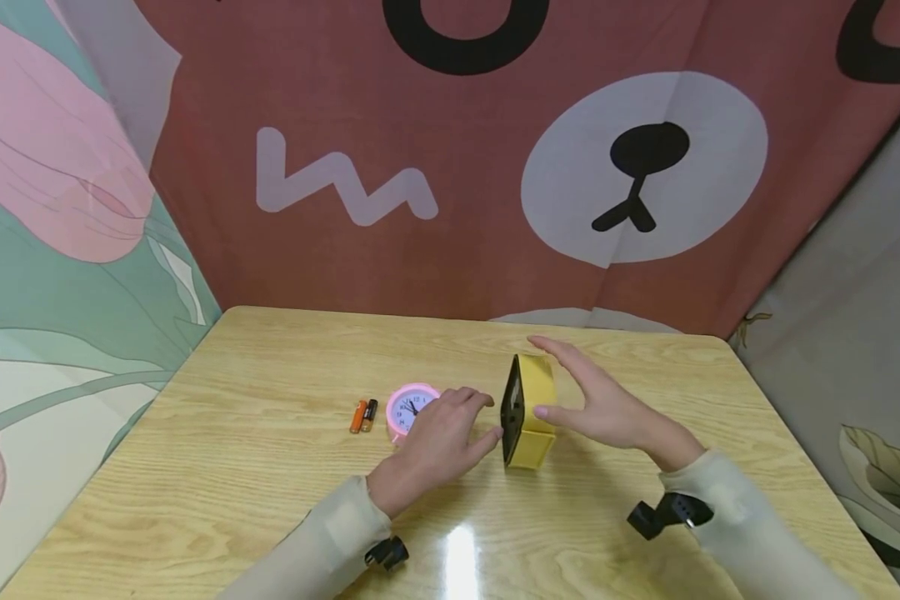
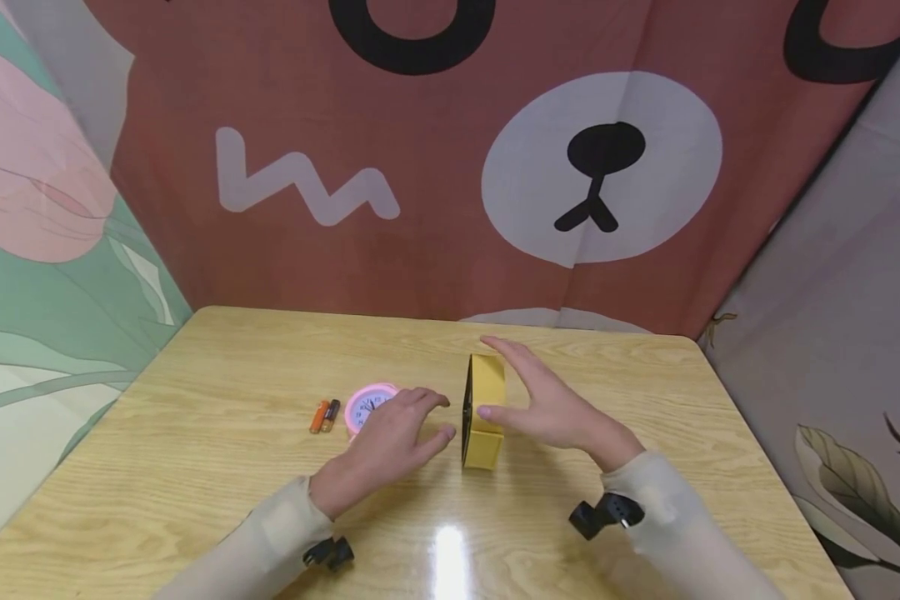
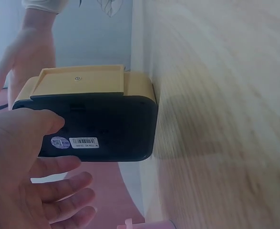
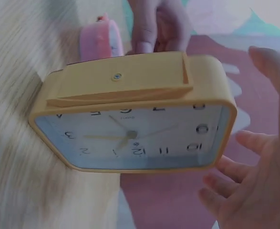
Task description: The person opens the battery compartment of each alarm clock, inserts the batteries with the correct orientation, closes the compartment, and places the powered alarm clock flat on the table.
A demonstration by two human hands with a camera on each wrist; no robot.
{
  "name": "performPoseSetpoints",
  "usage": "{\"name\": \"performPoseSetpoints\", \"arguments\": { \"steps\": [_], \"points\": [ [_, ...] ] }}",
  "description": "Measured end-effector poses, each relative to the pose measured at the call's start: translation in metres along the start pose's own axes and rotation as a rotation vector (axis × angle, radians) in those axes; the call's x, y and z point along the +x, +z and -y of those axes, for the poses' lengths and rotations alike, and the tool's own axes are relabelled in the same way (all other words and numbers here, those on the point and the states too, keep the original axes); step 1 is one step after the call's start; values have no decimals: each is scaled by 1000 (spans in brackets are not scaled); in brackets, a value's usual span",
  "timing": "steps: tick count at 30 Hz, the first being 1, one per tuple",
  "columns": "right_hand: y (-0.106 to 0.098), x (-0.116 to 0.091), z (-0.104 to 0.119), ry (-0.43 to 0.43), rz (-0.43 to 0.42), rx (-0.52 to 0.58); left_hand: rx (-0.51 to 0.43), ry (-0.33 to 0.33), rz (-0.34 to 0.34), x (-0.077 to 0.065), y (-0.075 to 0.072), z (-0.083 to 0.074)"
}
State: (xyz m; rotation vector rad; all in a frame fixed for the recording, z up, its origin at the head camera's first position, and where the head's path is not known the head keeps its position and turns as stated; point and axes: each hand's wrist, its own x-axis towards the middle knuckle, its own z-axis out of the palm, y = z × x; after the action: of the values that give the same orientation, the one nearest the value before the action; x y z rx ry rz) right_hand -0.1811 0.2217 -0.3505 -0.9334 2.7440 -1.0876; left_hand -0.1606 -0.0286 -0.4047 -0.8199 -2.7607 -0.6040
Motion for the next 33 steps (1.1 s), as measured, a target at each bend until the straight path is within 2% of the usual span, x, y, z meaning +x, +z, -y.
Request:
{"name": "performPoseSetpoints", "arguments": {
  "steps": [4, 9, 33],
  "points": [
    [3, 3, 12, 14, 18, -144, 2, 8, -2, -1, 0, 1],
    [7, 7, 20, 21, 44, -230, -5, 5, 3, -2, 1, 1],
    [9, 14, 25, 6, 79, -421, 0, -2, 17, -5, 1, 1]
  ]
}}
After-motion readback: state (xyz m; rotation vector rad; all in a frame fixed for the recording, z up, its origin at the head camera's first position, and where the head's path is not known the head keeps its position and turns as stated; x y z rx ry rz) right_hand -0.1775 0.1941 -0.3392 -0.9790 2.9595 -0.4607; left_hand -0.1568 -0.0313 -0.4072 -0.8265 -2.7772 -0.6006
